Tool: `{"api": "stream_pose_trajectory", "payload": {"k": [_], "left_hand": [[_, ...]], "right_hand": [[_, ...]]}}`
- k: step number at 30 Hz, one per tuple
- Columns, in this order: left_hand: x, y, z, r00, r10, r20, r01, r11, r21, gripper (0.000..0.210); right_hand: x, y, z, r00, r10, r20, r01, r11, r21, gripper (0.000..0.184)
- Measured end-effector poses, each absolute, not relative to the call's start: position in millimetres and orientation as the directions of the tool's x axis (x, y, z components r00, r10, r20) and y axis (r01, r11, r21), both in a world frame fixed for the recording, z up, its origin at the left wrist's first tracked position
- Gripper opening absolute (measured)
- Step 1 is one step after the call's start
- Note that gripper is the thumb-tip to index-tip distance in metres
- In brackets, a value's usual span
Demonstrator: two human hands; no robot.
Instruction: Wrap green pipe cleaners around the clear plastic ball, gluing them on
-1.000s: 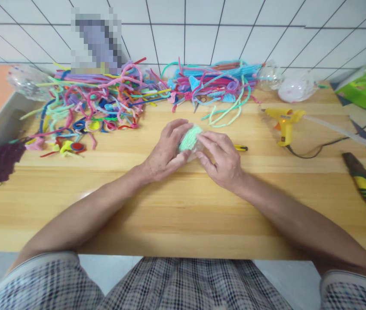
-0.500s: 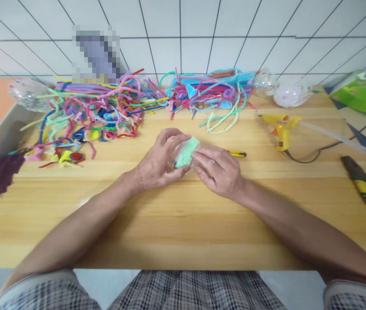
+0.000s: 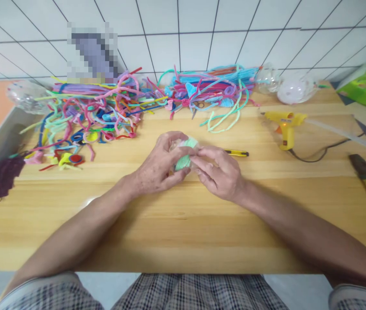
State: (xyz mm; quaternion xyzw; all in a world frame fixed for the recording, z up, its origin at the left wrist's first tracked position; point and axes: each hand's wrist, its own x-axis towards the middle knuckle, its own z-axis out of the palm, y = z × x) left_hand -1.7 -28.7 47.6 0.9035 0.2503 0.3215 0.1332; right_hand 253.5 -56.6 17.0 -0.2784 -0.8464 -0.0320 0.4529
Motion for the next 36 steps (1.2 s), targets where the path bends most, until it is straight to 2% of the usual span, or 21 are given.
{"api": "stream_pose_trajectory", "payload": {"k": [5,11,22,29,36], "left_hand": [[-3,-28,52,0.67,0.56,0.487,0.384,-0.823,0.418,0.04],[-6,-21,51,0.671,0.589,0.451,0.396,-0.798,0.454,0.042],[-10,-17,52,0.691,0.591,0.416,0.421,-0.797,0.432,0.053],[-8,-17,45,0.642,0.604,0.473,0.416,-0.792,0.447,0.046],[-7,-14,40,0.612,0.601,0.514,0.398,-0.796,0.457,0.043]], "right_hand": [[253,-55,17,-0.426,0.434,0.794,0.474,0.854,-0.213,0.052],[252,-55,17,-0.375,0.511,0.773,0.489,0.818,-0.303,0.052],[251,-53,14,-0.429,0.522,0.737,0.492,0.82,-0.294,0.051],[247,-52,12,-0.405,0.496,0.768,0.478,0.831,-0.284,0.049],[247,-52,10,-0.428,0.526,0.735,0.502,0.815,-0.291,0.05]]}}
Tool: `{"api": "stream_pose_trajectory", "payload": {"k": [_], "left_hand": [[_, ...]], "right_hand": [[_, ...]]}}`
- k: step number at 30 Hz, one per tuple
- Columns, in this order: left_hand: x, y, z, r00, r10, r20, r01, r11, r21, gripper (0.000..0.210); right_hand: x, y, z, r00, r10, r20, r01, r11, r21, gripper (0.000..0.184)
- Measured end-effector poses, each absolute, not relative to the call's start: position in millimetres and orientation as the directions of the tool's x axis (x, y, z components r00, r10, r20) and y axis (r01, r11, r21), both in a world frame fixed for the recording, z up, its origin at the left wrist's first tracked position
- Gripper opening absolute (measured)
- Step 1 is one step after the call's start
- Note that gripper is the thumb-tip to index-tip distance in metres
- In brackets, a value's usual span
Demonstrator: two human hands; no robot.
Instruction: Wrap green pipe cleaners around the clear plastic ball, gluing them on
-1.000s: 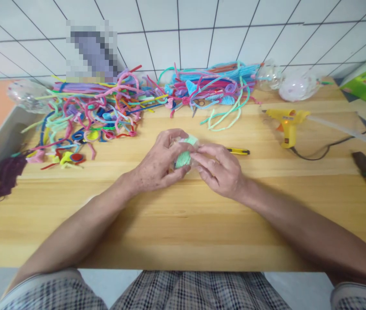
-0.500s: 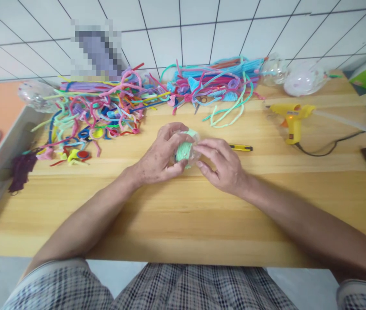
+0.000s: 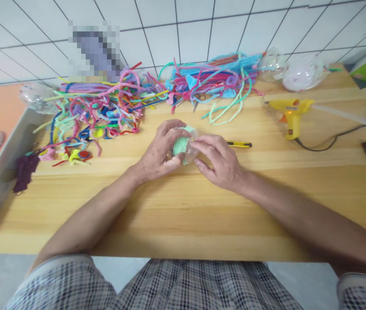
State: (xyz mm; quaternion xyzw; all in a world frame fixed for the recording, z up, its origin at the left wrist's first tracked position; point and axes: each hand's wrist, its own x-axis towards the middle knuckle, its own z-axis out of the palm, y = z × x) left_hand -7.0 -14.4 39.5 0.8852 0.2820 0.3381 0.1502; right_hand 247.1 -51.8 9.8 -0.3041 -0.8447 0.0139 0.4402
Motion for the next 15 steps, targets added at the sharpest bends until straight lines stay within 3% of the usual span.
{"api": "stream_pose_trajectory", "payload": {"k": [7,15], "left_hand": [[-9,-11,39,0.625,0.61,0.487,0.403,-0.786,0.468,0.044],[-8,-8,36,0.611,0.583,0.536,0.372,-0.809,0.456,0.041]], "right_hand": [[247,-52,10,-0.414,0.528,0.741,0.494,0.814,-0.305,0.05],[256,-44,11,-0.311,0.503,0.806,0.474,0.817,-0.328,0.03]]}}
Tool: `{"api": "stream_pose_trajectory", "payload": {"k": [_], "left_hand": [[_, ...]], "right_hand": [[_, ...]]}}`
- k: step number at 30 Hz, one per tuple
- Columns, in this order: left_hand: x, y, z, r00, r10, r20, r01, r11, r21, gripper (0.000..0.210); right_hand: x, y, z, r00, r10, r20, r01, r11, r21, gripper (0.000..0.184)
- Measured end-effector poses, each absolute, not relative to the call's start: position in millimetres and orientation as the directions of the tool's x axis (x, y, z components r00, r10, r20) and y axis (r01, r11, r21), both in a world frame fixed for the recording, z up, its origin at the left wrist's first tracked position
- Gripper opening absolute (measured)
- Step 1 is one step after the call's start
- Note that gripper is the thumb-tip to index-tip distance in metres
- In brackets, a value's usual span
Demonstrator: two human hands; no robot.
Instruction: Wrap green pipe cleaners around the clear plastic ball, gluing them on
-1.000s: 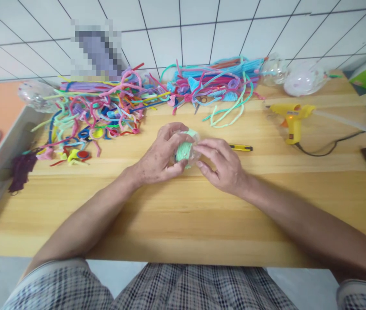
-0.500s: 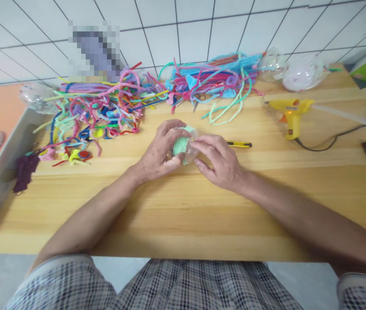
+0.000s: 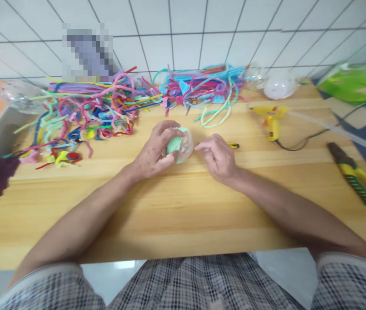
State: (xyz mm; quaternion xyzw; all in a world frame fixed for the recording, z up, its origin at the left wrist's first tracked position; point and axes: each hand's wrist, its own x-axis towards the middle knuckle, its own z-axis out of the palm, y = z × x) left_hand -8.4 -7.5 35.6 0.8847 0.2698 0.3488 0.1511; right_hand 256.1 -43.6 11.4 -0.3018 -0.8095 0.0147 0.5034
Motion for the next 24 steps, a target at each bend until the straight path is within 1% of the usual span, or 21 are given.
{"api": "stream_pose_trajectory", "payload": {"k": [2,5,8,10,12,13,15,16,18,19,22,24], "left_hand": [[-8,-7,33,0.594,0.587,0.55,0.367,-0.806,0.464,0.042],[-7,-6,30,0.579,0.584,0.569,0.33,-0.806,0.491,0.043],[-8,-3,29,0.58,0.579,0.573,0.319,-0.809,0.495,0.045],[-8,0,27,0.569,0.577,0.586,0.304,-0.81,0.502,0.045],[-8,2,26,0.539,0.575,0.615,0.279,-0.811,0.514,0.043],[-8,4,25,0.521,0.575,0.631,0.267,-0.812,0.519,0.041],[-7,5,24,0.496,0.577,0.65,0.244,-0.81,0.533,0.037],[-7,6,24,0.498,0.576,0.648,0.228,-0.808,0.543,0.036],[-7,7,25,0.515,0.583,0.629,0.194,-0.794,0.576,0.036],[-7,8,25,0.528,0.588,0.613,0.183,-0.783,0.594,0.036],[-7,9,28,0.561,0.602,0.567,0.169,-0.755,0.634,0.038],[-7,10,29,0.584,0.604,0.543,0.17,-0.745,0.645,0.04]], "right_hand": [[257,-37,14,-0.278,0.561,0.78,0.533,0.765,-0.36,0.03],[263,-33,23,-0.233,0.72,0.654,0.608,0.632,-0.48,0.028],[287,-43,33,-0.185,0.85,0.493,0.635,0.486,-0.6,0.015],[317,-57,35,-0.095,0.898,0.43,0.658,0.381,-0.65,0.009],[355,-67,32,0.074,0.897,0.436,0.695,0.267,-0.668,0.011],[375,-70,29,0.188,0.883,0.431,0.712,0.18,-0.678,0.02],[411,-66,24,0.394,0.85,0.35,0.716,-0.045,-0.697,0.035],[425,-61,22,0.436,0.838,0.327,0.712,-0.099,-0.695,0.039],[443,-46,20,0.47,0.839,0.275,0.704,-0.169,-0.689,0.045],[447,-37,21,0.476,0.846,0.243,0.698,-0.195,-0.689,0.043],[450,-12,28,0.469,0.874,0.131,0.697,-0.275,-0.662,0.03],[449,0,34,0.431,0.898,0.085,0.714,-0.282,-0.641,0.021]]}}
